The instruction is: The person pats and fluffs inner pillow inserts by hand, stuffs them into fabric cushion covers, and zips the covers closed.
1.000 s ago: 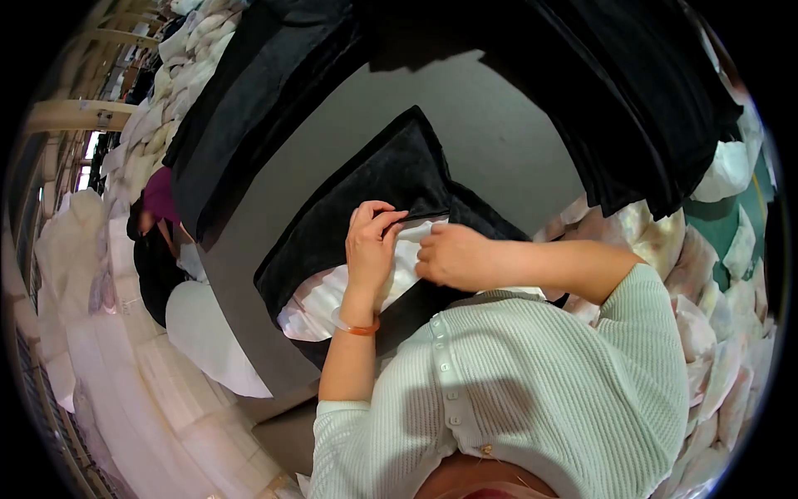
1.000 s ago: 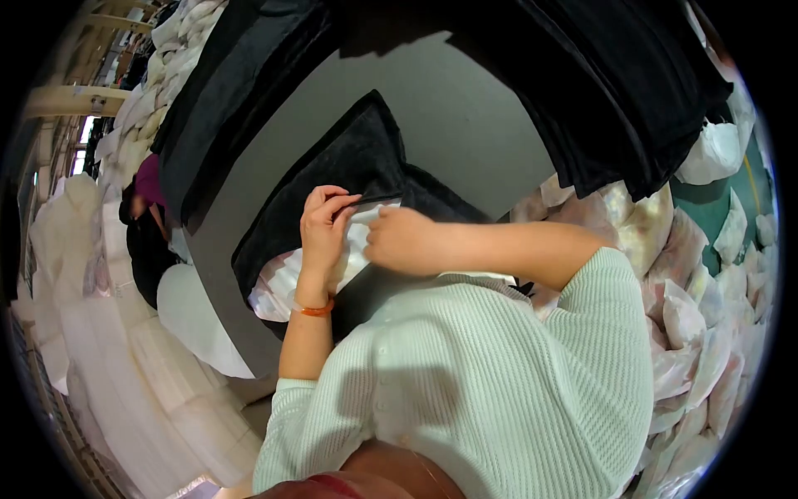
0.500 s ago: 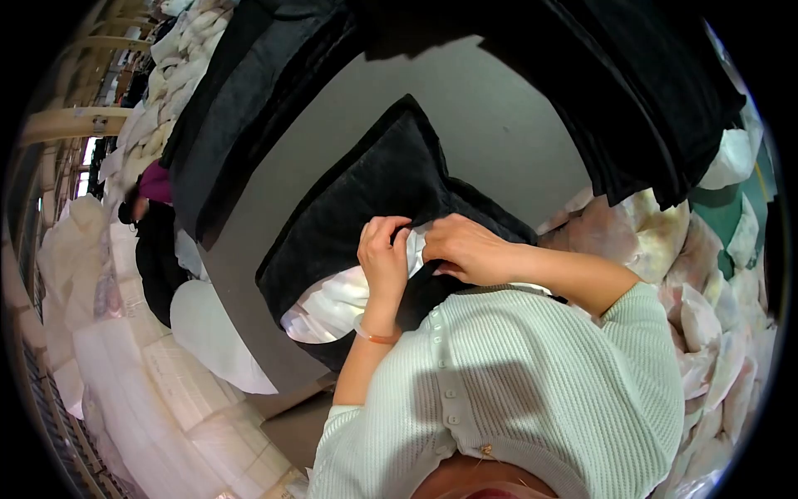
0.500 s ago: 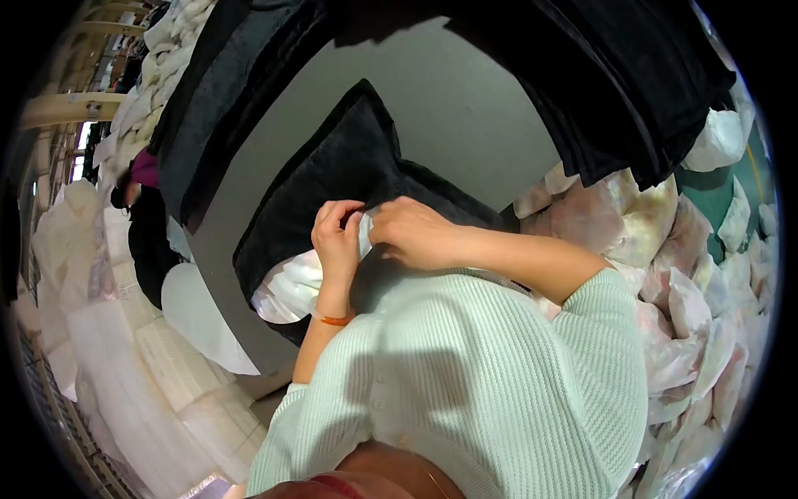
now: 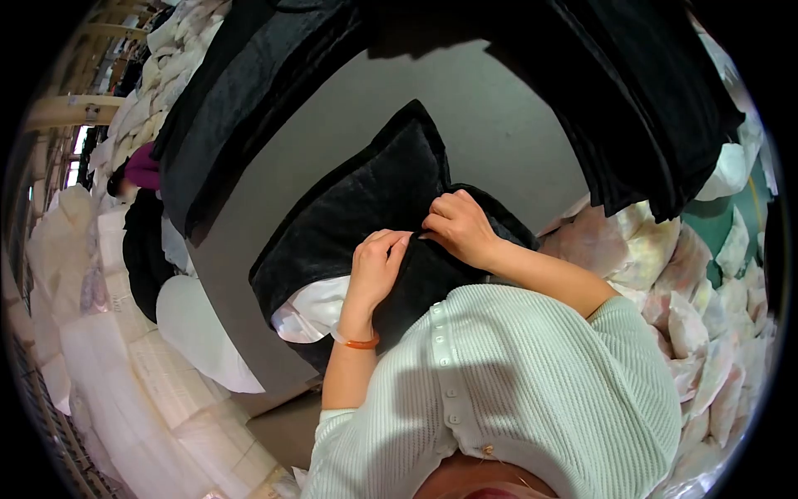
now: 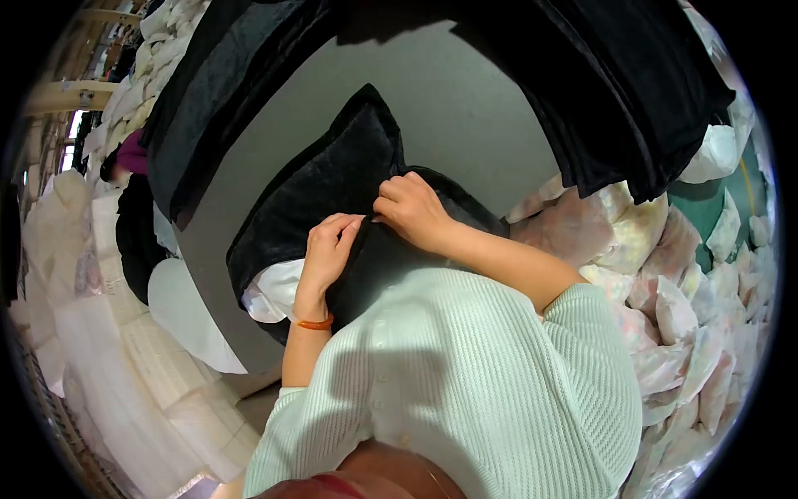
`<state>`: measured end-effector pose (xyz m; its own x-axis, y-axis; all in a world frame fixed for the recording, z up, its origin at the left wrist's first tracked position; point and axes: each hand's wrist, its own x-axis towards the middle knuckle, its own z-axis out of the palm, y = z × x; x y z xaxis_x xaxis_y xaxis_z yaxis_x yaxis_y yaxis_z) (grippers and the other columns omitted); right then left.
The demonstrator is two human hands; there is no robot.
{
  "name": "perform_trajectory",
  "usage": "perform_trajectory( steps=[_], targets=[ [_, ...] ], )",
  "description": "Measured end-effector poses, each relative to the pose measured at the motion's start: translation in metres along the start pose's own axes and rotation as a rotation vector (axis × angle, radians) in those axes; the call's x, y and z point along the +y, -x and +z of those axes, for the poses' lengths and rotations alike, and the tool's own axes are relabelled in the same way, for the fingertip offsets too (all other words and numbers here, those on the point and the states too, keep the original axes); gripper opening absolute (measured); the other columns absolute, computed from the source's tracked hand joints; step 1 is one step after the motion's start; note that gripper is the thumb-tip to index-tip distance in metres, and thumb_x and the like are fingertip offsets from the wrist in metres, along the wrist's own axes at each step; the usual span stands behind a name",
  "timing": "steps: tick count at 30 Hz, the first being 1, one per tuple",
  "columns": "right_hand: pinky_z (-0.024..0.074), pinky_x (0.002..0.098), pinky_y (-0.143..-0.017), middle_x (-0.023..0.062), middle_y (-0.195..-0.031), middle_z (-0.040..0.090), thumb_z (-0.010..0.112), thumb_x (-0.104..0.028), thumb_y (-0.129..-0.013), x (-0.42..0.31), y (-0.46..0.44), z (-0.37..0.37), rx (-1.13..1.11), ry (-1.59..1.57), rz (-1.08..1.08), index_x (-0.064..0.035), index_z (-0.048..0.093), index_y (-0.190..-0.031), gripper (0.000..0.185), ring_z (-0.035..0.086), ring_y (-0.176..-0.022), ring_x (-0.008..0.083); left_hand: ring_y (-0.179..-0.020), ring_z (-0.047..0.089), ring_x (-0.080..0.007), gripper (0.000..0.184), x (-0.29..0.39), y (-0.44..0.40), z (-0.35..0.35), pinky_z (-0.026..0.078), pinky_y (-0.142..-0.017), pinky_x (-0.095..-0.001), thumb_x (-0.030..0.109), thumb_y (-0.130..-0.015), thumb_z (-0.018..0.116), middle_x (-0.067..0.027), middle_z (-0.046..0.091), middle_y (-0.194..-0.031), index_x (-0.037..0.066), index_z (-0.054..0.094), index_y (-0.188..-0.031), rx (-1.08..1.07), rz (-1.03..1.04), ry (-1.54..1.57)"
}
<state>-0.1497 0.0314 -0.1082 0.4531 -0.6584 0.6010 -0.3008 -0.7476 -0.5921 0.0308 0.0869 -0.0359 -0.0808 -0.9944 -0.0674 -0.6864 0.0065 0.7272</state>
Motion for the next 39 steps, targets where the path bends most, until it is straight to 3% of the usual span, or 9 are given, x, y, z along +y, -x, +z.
perform_trajectory(
  steps=[8, 13, 17, 19, 23, 25, 32, 36, 39],
  targets=[
    [0.0490, 0.0336, -0.074, 0.0100, -0.094, 0.063, 0.067, -0.005, -0.084, 0.007, -0.027, -0.057, -0.031, -0.426, 0.514, -0.0011, 0.069, -0.097, 0.014, 0.060, -0.084, 0.0247, -0.081, 0.064, -0.0313, 0.015, -0.003, 0.010, 0.005, 0.051, -0.073, -0.0384, 0.007, -0.078, 0.073, -0.0125, 0.067, -0.083, 0.001, 0.068, -0.091, 0.052, 0.229, -0.226],
    [0.0499, 0.0336, -0.069, 0.0127, -0.097, 0.062, 0.073, -0.013, -0.083, 0.025, -0.043, -0.072, -0.534, -0.198, 0.426, -0.0010, 0.063, -0.100, 0.023, 0.061, -0.080, 0.0240, -0.075, 0.065, -0.0287, 0.016, -0.005, 0.017, 0.006, 0.052, -0.063, -0.0348, 0.002, -0.078, 0.072, -0.0112, 0.068, -0.081, 0.002, 0.067, -0.093, 0.124, 0.352, -0.335],
    [0.0504, 0.0346, -0.064, 0.0124, -0.089, 0.064, 0.073, -0.016, -0.084, 0.036, -0.043, -0.065, -0.519, -0.040, 0.260, 0.0012, 0.058, -0.096, 0.026, 0.063, -0.072, 0.0234, -0.074, 0.065, -0.0252, 0.021, -0.007, 0.015, 0.006, 0.052, -0.061, -0.0333, 0.002, -0.079, 0.069, -0.0085, 0.065, -0.079, 0.006, 0.068, -0.100, 0.180, 0.458, -0.321],
    [0.0513, 0.0408, -0.068, 0.0153, -0.079, 0.067, 0.072, -0.016, -0.085, 0.028, -0.058, -0.074, -0.758, -0.308, 0.761, 0.0008, 0.058, -0.089, 0.022, 0.065, -0.074, 0.0333, -0.072, 0.062, -0.0215, 0.035, 0.007, 0.012, -0.002, 0.053, -0.059, -0.0328, 0.001, -0.075, 0.065, -0.0047, 0.060, -0.077, 0.011, 0.069, -0.108, 0.012, 0.422, -0.525],
    [0.0514, 0.0402, -0.059, 0.0151, -0.072, 0.066, 0.073, -0.022, -0.085, 0.032, -0.048, -0.063, -0.697, -0.272, 0.746, 0.0018, 0.059, -0.087, 0.028, 0.064, -0.059, 0.0316, -0.070, 0.061, -0.0213, 0.036, 0.009, 0.002, -0.003, 0.052, -0.061, -0.0316, 0.002, -0.078, 0.062, -0.0052, 0.058, -0.079, 0.015, 0.069, -0.111, -0.009, 0.461, -0.524],
    [0.0504, 0.0378, -0.053, 0.0152, -0.066, 0.064, 0.071, -0.023, -0.083, 0.045, -0.036, -0.050, -0.542, -0.063, 0.389, 0.0022, 0.061, -0.080, 0.028, 0.063, -0.051, 0.0274, -0.072, 0.062, -0.0216, 0.033, 0.014, -0.002, -0.003, 0.052, -0.060, -0.0321, 0.005, -0.079, 0.062, -0.0056, 0.060, -0.081, 0.013, 0.067, -0.111, -0.062, 0.443, -0.532],
    [0.0502, 0.0405, -0.055, 0.0135, -0.053, 0.059, 0.063, -0.015, -0.080, 0.037, -0.051, -0.061, -0.653, -0.178, 0.767, 0.0033, 0.061, -0.070, 0.021, 0.061, -0.049, 0.0256, -0.069, 0.065, -0.0253, 0.022, 0.029, -0.027, 0.024, 0.052, -0.057, -0.0355, 0.019, -0.085, 0.064, -0.0083, 0.061, -0.077, 0.008, 0.059, -0.103, -0.079, 0.332, -0.587],
    [0.0492, 0.0362, -0.060, 0.0133, -0.068, 0.065, 0.066, -0.018, -0.083, 0.063, -0.020, -0.043, -0.318, -0.361, 0.829, 0.0019, 0.063, -0.082, 0.020, 0.061, -0.059, 0.0208, -0.070, 0.066, -0.0259, 0.026, 0.019, -0.049, 0.046, 0.052, -0.058, -0.0373, 0.027, -0.087, 0.066, -0.0079, 0.062, -0.079, 0.008, 0.058, -0.103, -0.105, 0.175, -0.696],
    [0.0465, 0.0307, -0.062, 0.0086, -0.077, 0.064, 0.066, -0.020, -0.088, 0.068, 0.000, -0.041, -0.128, -0.328, 0.777, 0.0009, 0.062, -0.090, 0.021, 0.058, -0.067, 0.0140, -0.080, 0.064, -0.0210, 0.029, 0.019, -0.055, 0.046, 0.054, -0.059, -0.0336, 0.018, -0.084, 0.067, -0.0051, 0.057, -0.093, 0.009, 0.061, -0.111, 0.137, 0.442, -0.515]
  ],
)
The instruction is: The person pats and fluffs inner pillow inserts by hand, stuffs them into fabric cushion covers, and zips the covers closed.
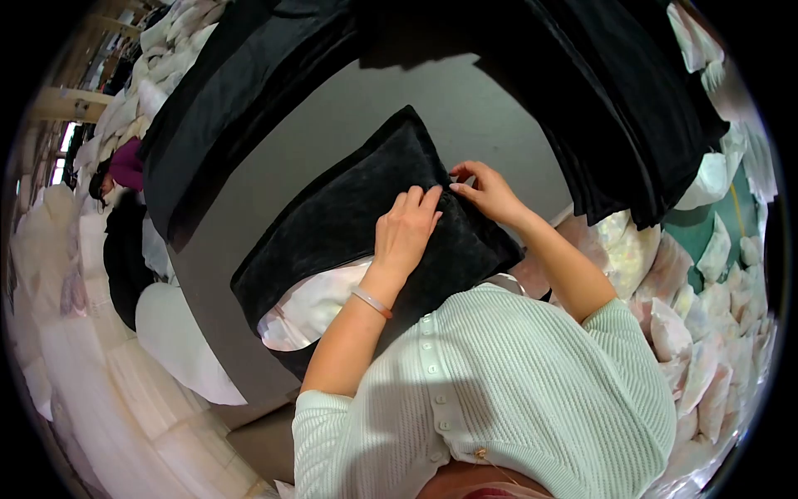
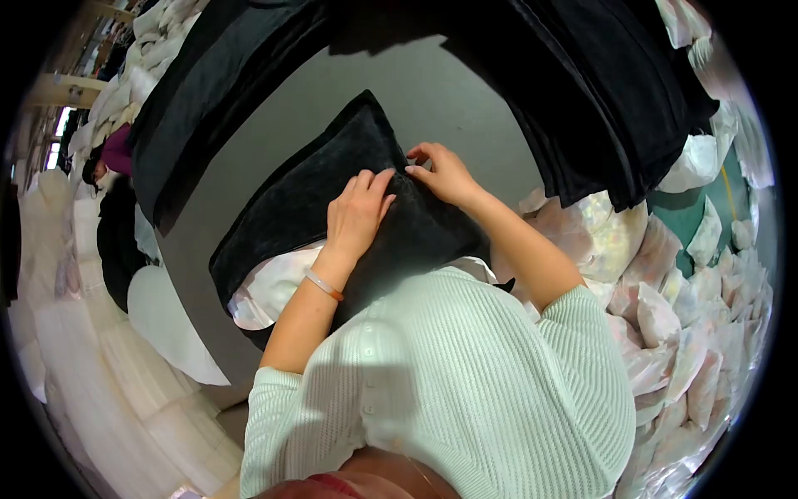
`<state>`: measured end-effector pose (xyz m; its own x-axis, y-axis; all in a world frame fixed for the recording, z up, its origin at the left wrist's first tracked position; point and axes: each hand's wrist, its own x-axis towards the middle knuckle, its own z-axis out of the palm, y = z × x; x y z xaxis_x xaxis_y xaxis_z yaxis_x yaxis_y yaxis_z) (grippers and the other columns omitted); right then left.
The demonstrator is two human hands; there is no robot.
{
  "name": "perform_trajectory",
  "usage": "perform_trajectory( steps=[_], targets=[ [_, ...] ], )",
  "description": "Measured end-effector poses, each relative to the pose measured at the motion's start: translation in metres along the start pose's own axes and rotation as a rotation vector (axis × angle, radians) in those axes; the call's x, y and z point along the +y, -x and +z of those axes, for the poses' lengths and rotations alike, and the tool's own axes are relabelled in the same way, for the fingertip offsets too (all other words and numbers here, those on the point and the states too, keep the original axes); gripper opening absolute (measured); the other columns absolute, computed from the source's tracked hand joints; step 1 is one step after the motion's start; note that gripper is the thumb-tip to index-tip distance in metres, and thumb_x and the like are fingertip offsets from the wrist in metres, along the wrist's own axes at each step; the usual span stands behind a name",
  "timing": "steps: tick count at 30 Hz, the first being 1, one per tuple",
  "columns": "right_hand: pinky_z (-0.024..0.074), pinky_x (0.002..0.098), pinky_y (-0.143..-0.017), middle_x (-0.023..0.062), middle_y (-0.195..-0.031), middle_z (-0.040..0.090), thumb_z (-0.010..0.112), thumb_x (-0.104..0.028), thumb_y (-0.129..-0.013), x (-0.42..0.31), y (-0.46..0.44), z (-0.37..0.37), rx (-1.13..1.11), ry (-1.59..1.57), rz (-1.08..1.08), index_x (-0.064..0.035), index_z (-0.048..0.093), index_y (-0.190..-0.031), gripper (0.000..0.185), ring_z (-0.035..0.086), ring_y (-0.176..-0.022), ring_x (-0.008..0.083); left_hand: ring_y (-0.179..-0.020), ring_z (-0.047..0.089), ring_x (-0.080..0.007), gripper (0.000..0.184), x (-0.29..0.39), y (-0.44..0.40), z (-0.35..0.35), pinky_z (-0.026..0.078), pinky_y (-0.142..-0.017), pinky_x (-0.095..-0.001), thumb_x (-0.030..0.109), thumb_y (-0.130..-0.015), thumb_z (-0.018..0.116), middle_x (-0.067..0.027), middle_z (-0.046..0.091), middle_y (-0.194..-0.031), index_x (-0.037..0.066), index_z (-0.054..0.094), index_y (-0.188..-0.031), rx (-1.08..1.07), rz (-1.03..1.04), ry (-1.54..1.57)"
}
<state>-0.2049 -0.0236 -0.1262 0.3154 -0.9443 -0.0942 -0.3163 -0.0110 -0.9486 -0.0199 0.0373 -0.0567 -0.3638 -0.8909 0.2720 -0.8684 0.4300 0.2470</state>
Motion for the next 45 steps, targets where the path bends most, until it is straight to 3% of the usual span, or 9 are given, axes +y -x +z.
perform_trajectory(
  steps=[5, 16, 29, 33, 36, 39, 41, 43, 45],
  targets=[
    [0.0438, 0.0270, -0.064, 0.0023, -0.078, 0.060, 0.065, -0.019, -0.092, 0.032, 0.006, 0.018, 0.080, -0.011, 0.048, 0.0005, 0.059, -0.093, 0.020, 0.052, -0.070, 0.0091, -0.081, 0.064, -0.0245, 0.027, -0.004, -0.010, 0.017, 0.053, -0.061, -0.0375, 0.012, -0.083, 0.068, -0.0068, 0.057, -0.093, 0.011, 0.064, -0.110, -0.058, 0.034, 0.071],
    [0.0460, 0.0346, -0.068, 0.0108, -0.075, 0.062, 0.063, -0.021, -0.092, 0.042, 0.003, 0.042, 0.407, -0.222, 0.128, 0.0002, 0.061, -0.091, 0.021, 0.057, -0.069, 0.0201, -0.076, 0.062, -0.0350, 0.012, -0.013, -0.022, 0.004, 0.050, -0.062, -0.0421, 0.005, -0.083, 0.065, -0.0101, 0.057, -0.086, 0.007, 0.056, -0.091, -0.247, -0.027, 0.271],
    [0.0458, 0.0317, -0.071, 0.0103, -0.078, 0.063, 0.065, -0.020, -0.091, 0.013, -0.012, 0.025, 0.400, -0.172, 0.053, -0.0005, 0.061, -0.094, 0.020, 0.057, -0.074, 0.0181, -0.067, 0.057, -0.0183, 0.013, -0.031, 0.074, -0.080, 0.046, -0.051, -0.0283, 0.005, -0.070, 0.062, -0.0041, 0.058, -0.082, 0.007, 0.056, -0.081, 0.075, 0.155, -0.206],
    [0.0446, 0.0278, -0.071, 0.0069, -0.078, 0.062, 0.062, -0.016, -0.094, -0.018, -0.010, -0.014, 0.511, -0.181, -0.141, 0.0014, 0.061, -0.093, 0.017, 0.054, -0.076, 0.0119, -0.080, 0.064, -0.0259, 0.011, -0.010, 0.074, -0.088, 0.053, -0.069, -0.0356, 0.005, -0.079, 0.070, -0.0067, 0.066, -0.089, 0.002, 0.063, -0.087, 0.132, -0.096, -0.011],
    [0.0450, 0.0280, -0.068, 0.0083, -0.080, 0.063, 0.062, -0.014, -0.093, 0.033, -0.011, -0.051, 0.495, -0.015, -0.055, 0.0017, 0.061, -0.096, 0.016, 0.056, -0.073, 0.0127, -0.114, 0.059, -0.0286, 0.029, 0.005, 0.089, -0.083, 0.043, -0.100, -0.0451, 0.013, -0.082, 0.070, -0.0113, 0.065, -0.114, 0.006, 0.069, -0.111, 0.146, -0.151, -0.054],
    [0.0473, 0.0317, -0.069, 0.0124, -0.089, 0.063, 0.062, -0.013, -0.091, 0.038, 0.001, -0.058, 0.444, 0.242, 0.028, -0.0004, 0.062, -0.103, 0.017, 0.059, -0.073, 0.0210, -0.114, 0.058, -0.0300, 0.037, -0.001, 0.108, -0.067, 0.044, -0.099, -0.0418, 0.013, -0.083, 0.069, -0.0094, 0.064, -0.120, 0.009, 0.067, -0.120, 0.084, -0.232, 0.016],
    [0.0492, 0.0345, -0.075, 0.0125, -0.111, 0.058, 0.063, -0.004, -0.086, -0.015, 0.017, -0.051, 0.558, 0.333, -0.161, -0.0046, 0.063, -0.107, 0.020, 0.061, -0.088, 0.0262, -0.111, 0.059, -0.0295, 0.036, -0.003, 0.109, -0.065, 0.045, -0.096, -0.0408, 0.012, -0.083, 0.068, -0.0092, 0.064, -0.119, 0.009, 0.067, -0.119, 0.084, -0.274, 0.050],
    [0.0475, 0.0301, -0.072, 0.0098, -0.101, 0.062, 0.064, 0.002, -0.084, -0.059, 0.024, -0.045, 0.490, 0.409, -0.490, -0.0047, 0.065, -0.106, 0.023, 0.057, -0.087, 0.0198, -0.107, 0.061, -0.0289, 0.035, -0.005, 0.099, -0.067, 0.047, -0.093, -0.0399, 0.011, -0.084, 0.067, -0.0089, 0.064, -0.118, 0.010, 0.068, -0.119, 0.088, -0.311, 0.071],
    [0.0485, 0.0303, -0.074, 0.0093, -0.097, 0.062, 0.066, 0.004, -0.079, -0.095, 0.033, -0.031, 0.119, 0.409, -0.727, -0.0049, 0.067, -0.099, 0.022, 0.058, -0.090, 0.0217, -0.099, 0.062, -0.0275, 0.035, -0.008, 0.087, -0.072, 0.049, -0.088, -0.0401, 0.008, -0.083, 0.067, -0.0082, 0.065, -0.116, 0.013, 0.069, -0.117, 0.068, -0.214, 0.079]
  ],
)
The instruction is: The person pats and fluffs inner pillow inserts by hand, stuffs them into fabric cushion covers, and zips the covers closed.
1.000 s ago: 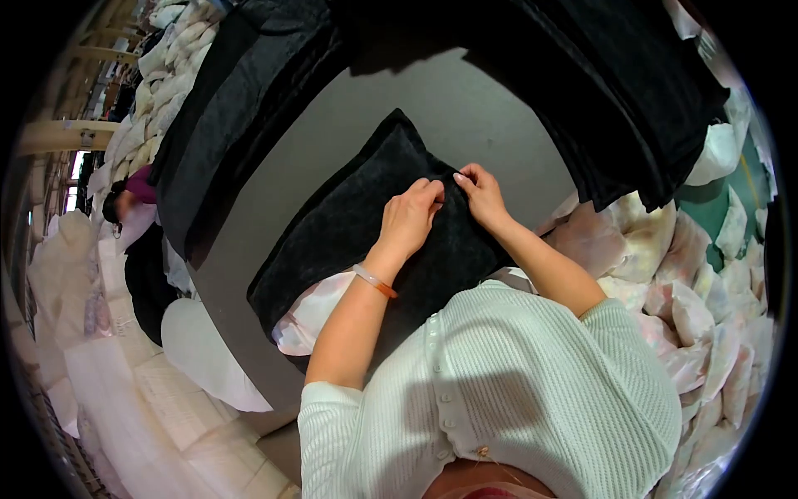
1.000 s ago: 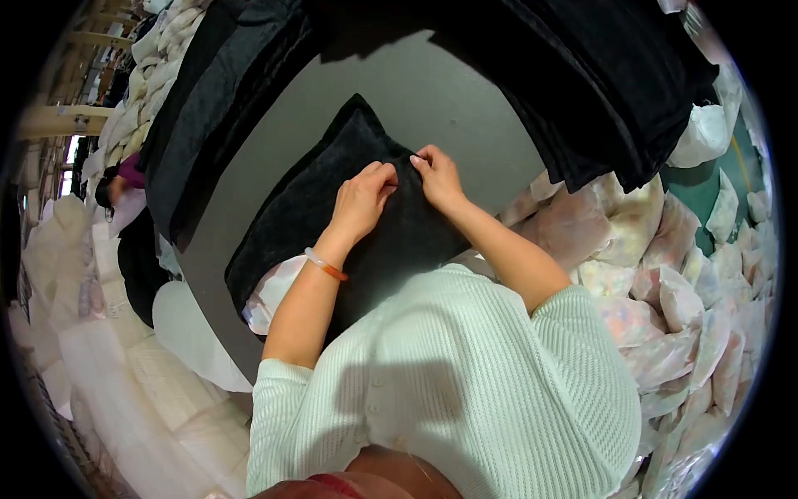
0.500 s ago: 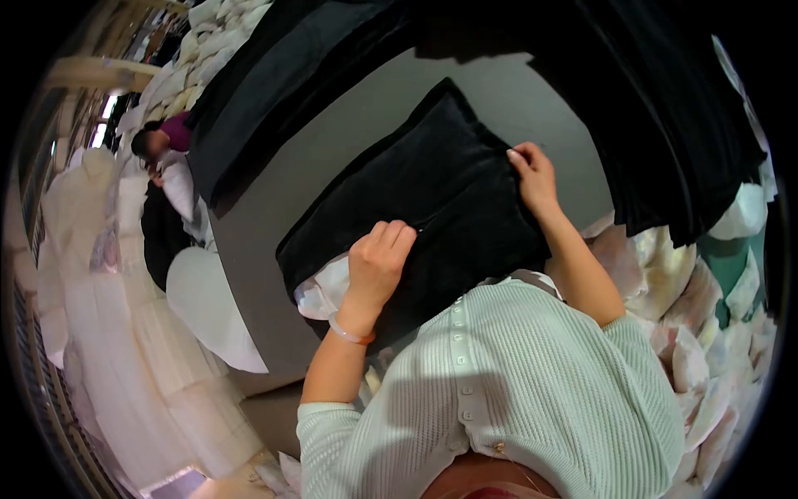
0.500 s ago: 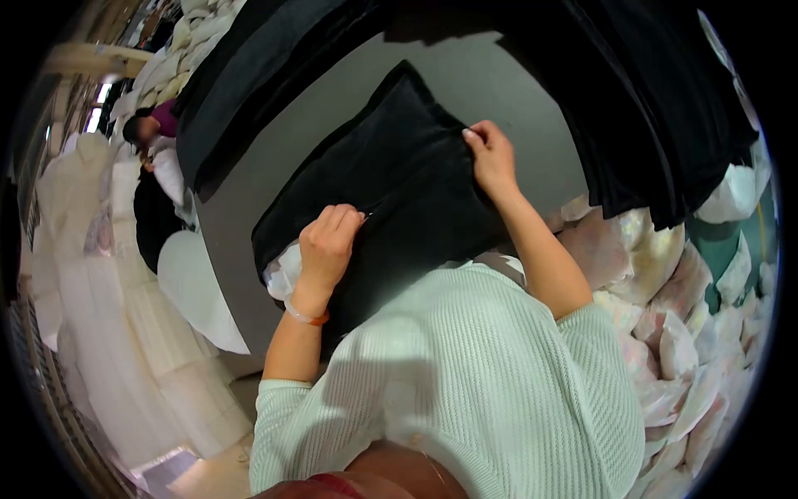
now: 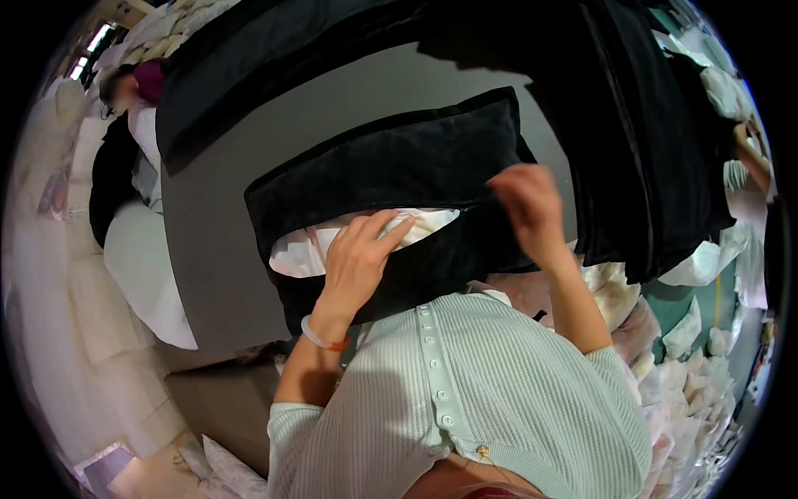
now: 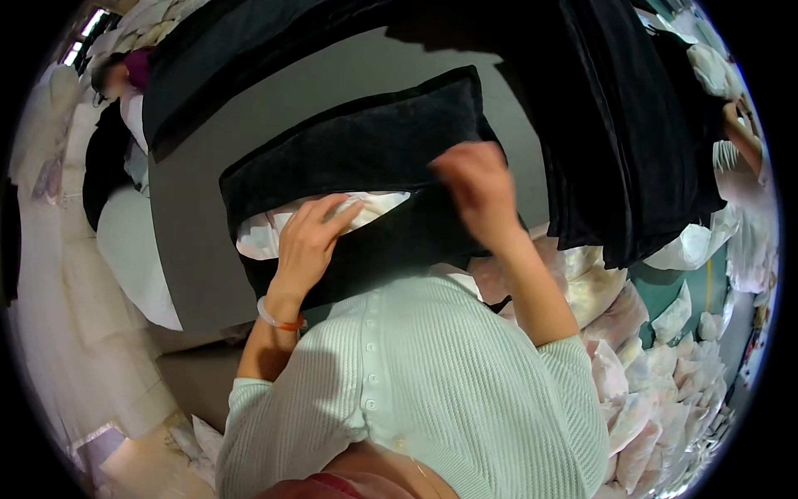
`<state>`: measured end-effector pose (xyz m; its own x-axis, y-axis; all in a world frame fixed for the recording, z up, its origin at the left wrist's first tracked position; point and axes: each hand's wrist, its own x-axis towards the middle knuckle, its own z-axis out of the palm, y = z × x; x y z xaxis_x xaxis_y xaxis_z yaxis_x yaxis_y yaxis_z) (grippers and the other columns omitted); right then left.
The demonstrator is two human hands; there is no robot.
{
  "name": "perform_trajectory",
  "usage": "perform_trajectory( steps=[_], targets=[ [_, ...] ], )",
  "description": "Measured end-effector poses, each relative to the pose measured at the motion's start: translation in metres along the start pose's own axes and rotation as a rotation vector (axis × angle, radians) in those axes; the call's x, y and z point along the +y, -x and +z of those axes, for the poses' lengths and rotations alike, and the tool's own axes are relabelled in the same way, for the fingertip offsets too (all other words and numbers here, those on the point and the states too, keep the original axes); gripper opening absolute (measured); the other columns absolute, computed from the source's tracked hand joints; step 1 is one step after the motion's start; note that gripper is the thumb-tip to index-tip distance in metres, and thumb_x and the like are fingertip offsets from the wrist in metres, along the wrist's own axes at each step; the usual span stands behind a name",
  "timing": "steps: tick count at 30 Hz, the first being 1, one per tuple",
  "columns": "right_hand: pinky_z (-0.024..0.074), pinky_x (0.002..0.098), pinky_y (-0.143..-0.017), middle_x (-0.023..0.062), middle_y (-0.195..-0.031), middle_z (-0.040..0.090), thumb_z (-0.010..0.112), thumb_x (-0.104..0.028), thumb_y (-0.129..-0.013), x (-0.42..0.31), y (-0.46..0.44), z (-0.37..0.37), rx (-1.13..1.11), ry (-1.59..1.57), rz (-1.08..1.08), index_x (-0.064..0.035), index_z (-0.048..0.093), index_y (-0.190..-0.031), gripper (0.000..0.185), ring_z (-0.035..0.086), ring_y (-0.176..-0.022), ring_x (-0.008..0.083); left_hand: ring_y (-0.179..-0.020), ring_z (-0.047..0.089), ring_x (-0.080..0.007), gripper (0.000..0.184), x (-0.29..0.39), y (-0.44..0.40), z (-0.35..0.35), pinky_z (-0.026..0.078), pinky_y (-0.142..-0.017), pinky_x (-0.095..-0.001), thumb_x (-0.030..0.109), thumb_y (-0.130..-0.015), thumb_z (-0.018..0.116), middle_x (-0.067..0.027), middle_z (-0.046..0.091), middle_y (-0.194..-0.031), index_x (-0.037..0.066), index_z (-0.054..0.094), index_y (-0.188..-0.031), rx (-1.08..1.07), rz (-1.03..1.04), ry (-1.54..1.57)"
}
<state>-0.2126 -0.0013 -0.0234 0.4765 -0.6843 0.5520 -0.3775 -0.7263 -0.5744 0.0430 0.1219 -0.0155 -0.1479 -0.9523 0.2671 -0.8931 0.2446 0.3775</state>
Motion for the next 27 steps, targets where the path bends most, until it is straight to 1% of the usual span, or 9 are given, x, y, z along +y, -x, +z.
perform_trajectory(
  steps=[2, 4, 8, 12, 14, 17, 21, 24, 27],
  targets=[
    [0.0493, 0.0326, -0.076, 0.0070, -0.094, 0.062, 0.070, -0.002, -0.077, -0.017, -0.003, 0.016, -0.359, -0.070, -0.139, -0.0060, 0.069, -0.095, 0.019, 0.057, -0.090, 0.0233, -0.095, 0.060, -0.0252, 0.030, -0.010, -0.006, 0.011, 0.048, -0.084, -0.0392, 0.010, -0.084, 0.065, -0.0050, 0.065, -0.109, 0.016, 0.071, -0.113, -0.045, 0.001, 0.018],
    [0.0495, 0.0350, -0.077, 0.0039, -0.095, 0.063, 0.073, -0.009, -0.076, -0.022, -0.002, 0.035, -0.521, -0.006, -0.195, -0.0070, 0.070, -0.095, 0.019, 0.056, -0.088, 0.0229, -0.094, 0.057, -0.0239, 0.025, -0.022, -0.011, 0.029, 0.046, -0.081, -0.0371, 0.016, -0.086, 0.064, -0.0014, 0.063, -0.102, 0.017, 0.072, -0.109, -0.219, -0.029, -0.035],
    [0.0486, 0.0364, -0.077, 0.0039, -0.087, 0.062, 0.071, -0.025, -0.081, -0.035, -0.033, 0.042, -0.695, 0.195, -0.311, -0.0094, 0.071, -0.098, 0.023, 0.056, -0.086, 0.0244, -0.092, 0.055, -0.0234, 0.020, -0.031, -0.022, 0.036, 0.045, -0.081, -0.0369, 0.023, -0.087, 0.063, -0.0005, 0.061, -0.097, 0.017, 0.073, -0.104, -0.306, -0.049, -0.020],
    [0.0491, 0.0388, -0.077, 0.0080, -0.085, 0.066, 0.065, -0.028, -0.087, -0.019, -0.053, 0.068, -0.823, 0.087, -0.280, -0.0085, 0.072, -0.099, 0.024, 0.061, -0.085, 0.0287, -0.099, 0.056, -0.0281, 0.029, -0.051, -0.017, 0.030, 0.046, -0.091, -0.0388, 0.020, -0.091, 0.060, -0.0059, 0.064, -0.108, 0.012, 0.068, -0.117, -0.429, -0.035, 0.209],
    [0.0500, 0.0415, -0.077, 0.0124, -0.085, 0.069, 0.061, -0.025, -0.091, -0.026, -0.065, 0.069, -1.150, 0.069, -0.064, -0.0077, 0.073, -0.097, 0.021, 0.065, -0.083, 0.0321, -0.114, 0.055, -0.0308, 0.039, -0.063, -0.032, 0.018, 0.043, -0.100, -0.0394, 0.015, -0.092, 0.059, -0.0096, 0.061, -0.128, 0.012, 0.060, -0.131, -0.692, -0.091, 0.426],
    [0.0510, 0.0417, -0.076, 0.0129, -0.087, 0.070, 0.062, -0.021, -0.089, -0.027, -0.073, 0.065, -1.226, -0.012, -0.167, -0.0085, 0.074, -0.096, 0.018, 0.066, -0.081, 0.0319, -0.121, 0.051, -0.0300, 0.049, -0.070, -0.044, 0.009, 0.039, -0.108, -0.0415, 0.016, -0.088, 0.065, -0.0116, 0.054, -0.135, 0.013, 0.055, -0.136, -0.874, -0.125, 0.464],
    [0.0511, 0.0409, -0.076, 0.0116, -0.089, 0.070, 0.064, -0.018, -0.086, -0.036, -0.064, 0.070, -1.265, -0.072, -0.269, -0.0094, 0.074, -0.097, 0.017, 0.065, -0.083, 0.0312, -0.126, 0.045, -0.0317, 0.054, -0.065, -0.036, 0.017, 0.039, -0.107, -0.0426, 0.024, -0.080, 0.072, -0.0106, 0.050, -0.134, 0.016, 0.056, -0.131, -0.828, 0.033, 0.210],
    [0.0447, 0.0413, -0.092, 0.0111, -0.094, 0.070, 0.062, -0.020, -0.088, -0.032, -0.056, 0.079, -1.260, -0.262, -0.344, -0.0095, 0.073, -0.102, 0.021, 0.061, -0.099, 0.0292, -0.123, 0.047, -0.0316, 0.051, -0.062, -0.022, 0.018, 0.040, -0.105, -0.0426, 0.024, -0.080, 0.072, -0.0100, 0.051, -0.132, 0.017, 0.057, -0.128, -0.690, 0.128, 0.094],
    [0.0480, 0.0406, -0.084, 0.0132, -0.096, 0.069, 0.063, -0.014, -0.088, -0.029, -0.057, 0.078, -1.237, -0.359, -0.384, -0.0026, 0.070, -0.099, 0.018, 0.063, -0.090, 0.0303, -0.120, 0.050, -0.0297, 0.056, -0.060, -0.016, 0.022, 0.042, -0.103, -0.0409, 0.031, -0.079, 0.072, -0.0068, 0.052, -0.132, 0.020, 0.056, -0.130, -0.622, 0.154, 0.024]
  ],
)
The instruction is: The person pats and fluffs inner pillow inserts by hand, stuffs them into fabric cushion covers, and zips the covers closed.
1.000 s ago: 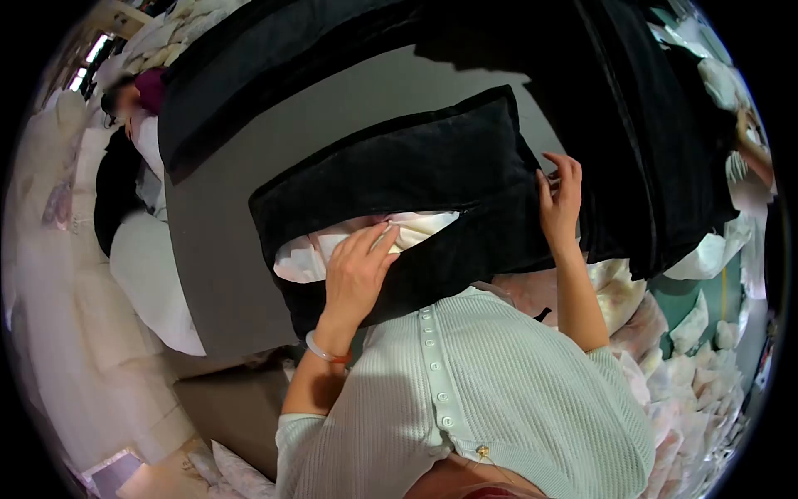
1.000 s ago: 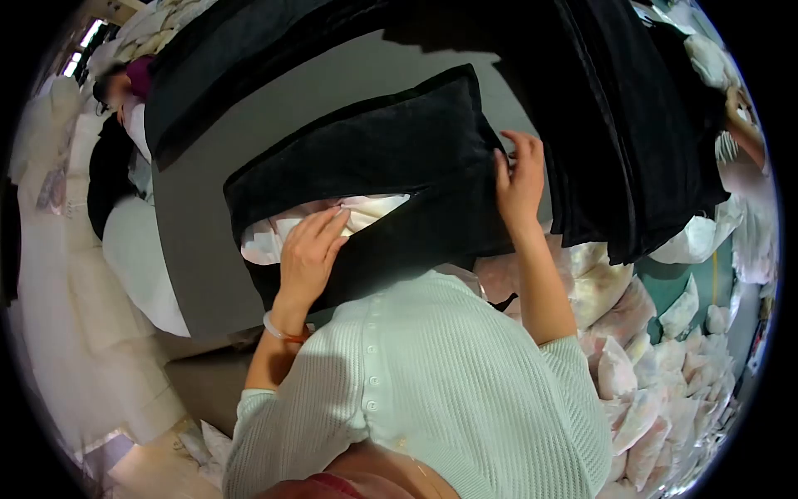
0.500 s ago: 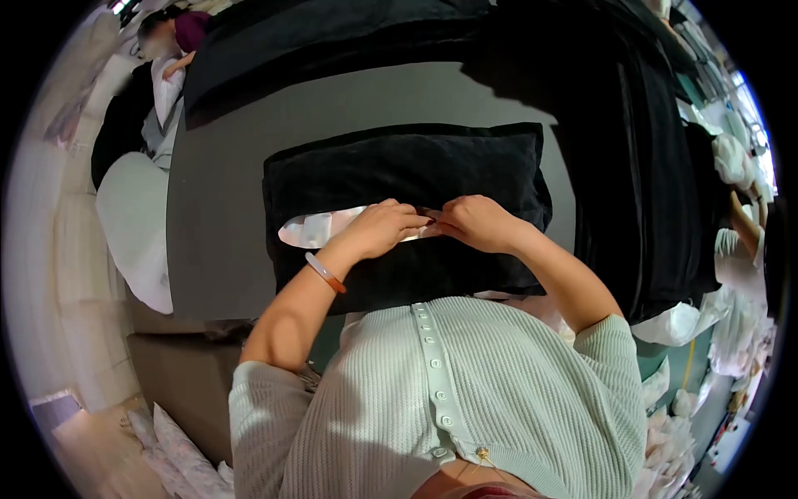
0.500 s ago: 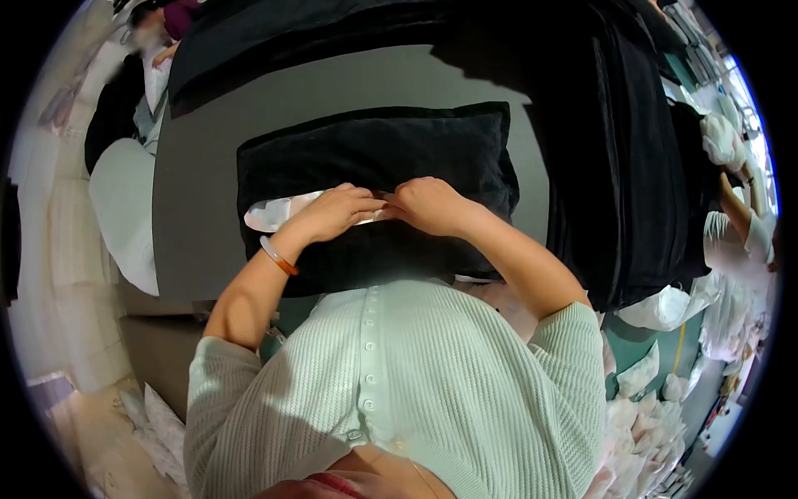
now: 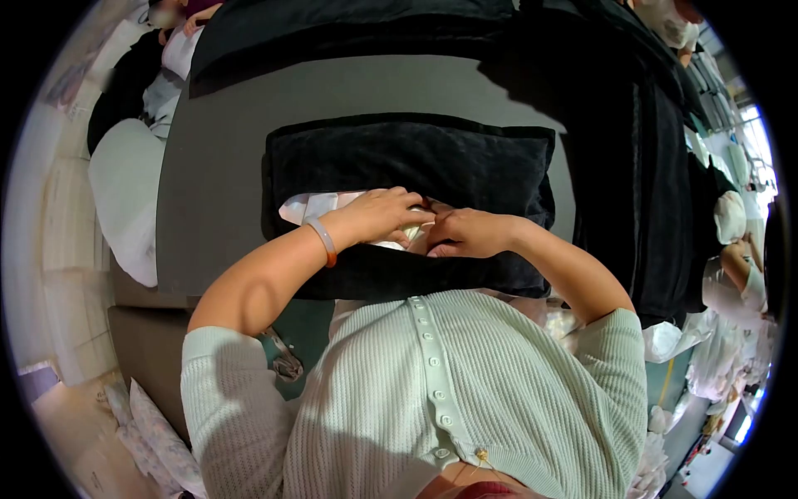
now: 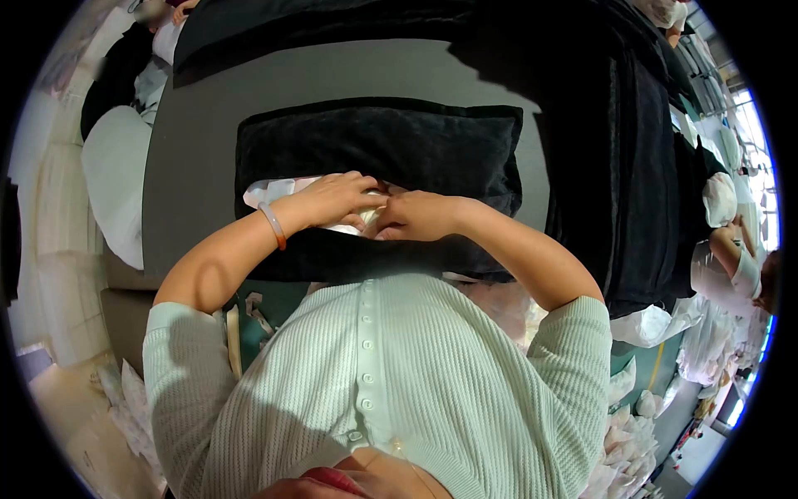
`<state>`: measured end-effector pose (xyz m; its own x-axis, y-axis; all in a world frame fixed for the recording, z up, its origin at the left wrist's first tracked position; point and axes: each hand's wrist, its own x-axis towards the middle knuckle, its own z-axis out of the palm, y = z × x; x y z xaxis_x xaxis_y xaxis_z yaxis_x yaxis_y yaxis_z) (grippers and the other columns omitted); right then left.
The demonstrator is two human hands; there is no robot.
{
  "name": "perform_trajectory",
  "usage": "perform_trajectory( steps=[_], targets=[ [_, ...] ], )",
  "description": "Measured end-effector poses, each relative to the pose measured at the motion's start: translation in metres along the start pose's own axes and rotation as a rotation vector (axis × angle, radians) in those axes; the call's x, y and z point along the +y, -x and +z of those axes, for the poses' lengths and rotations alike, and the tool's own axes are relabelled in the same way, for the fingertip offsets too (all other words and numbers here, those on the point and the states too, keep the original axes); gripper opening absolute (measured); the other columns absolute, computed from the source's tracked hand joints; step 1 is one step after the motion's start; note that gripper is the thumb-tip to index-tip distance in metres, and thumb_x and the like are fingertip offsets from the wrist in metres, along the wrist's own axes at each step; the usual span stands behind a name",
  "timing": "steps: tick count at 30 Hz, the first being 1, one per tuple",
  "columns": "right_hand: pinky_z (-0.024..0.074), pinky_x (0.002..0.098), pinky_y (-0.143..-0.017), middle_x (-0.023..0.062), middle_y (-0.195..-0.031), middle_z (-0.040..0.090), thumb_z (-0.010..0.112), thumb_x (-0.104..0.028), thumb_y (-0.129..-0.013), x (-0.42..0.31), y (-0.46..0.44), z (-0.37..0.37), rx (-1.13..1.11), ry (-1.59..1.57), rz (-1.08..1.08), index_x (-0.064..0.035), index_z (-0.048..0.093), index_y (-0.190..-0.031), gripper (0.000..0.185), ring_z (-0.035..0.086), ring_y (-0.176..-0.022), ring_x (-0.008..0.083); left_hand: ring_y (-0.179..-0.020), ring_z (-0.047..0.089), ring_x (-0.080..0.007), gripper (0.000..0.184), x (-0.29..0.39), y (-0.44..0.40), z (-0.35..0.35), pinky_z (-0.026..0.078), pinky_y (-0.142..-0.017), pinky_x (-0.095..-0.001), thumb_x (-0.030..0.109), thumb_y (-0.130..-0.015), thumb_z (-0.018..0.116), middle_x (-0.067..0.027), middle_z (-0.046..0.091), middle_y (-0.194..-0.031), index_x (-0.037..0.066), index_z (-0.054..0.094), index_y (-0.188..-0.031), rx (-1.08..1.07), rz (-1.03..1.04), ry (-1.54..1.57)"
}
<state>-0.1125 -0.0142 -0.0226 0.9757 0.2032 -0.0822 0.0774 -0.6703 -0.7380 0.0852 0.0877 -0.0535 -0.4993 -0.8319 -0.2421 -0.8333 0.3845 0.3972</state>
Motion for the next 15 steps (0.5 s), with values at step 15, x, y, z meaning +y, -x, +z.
perform_trajectory(
  steps=[15],
  targets=[
    [0.0386, 0.0443, -0.098, 0.0154, -0.099, 0.068, 0.056, -0.014, -0.088, -0.012, -0.007, -0.007, -0.077, -0.039, 0.133, -0.0059, 0.069, -0.109, 0.026, 0.059, -0.094, 0.0334, -0.118, 0.053, -0.0258, 0.051, -0.023, -0.003, 0.008, 0.043, -0.101, -0.0375, 0.033, -0.083, 0.065, -0.0056, 0.060, -0.122, 0.016, 0.056, -0.131, 0.049, 0.121, -0.018]
  ],
)
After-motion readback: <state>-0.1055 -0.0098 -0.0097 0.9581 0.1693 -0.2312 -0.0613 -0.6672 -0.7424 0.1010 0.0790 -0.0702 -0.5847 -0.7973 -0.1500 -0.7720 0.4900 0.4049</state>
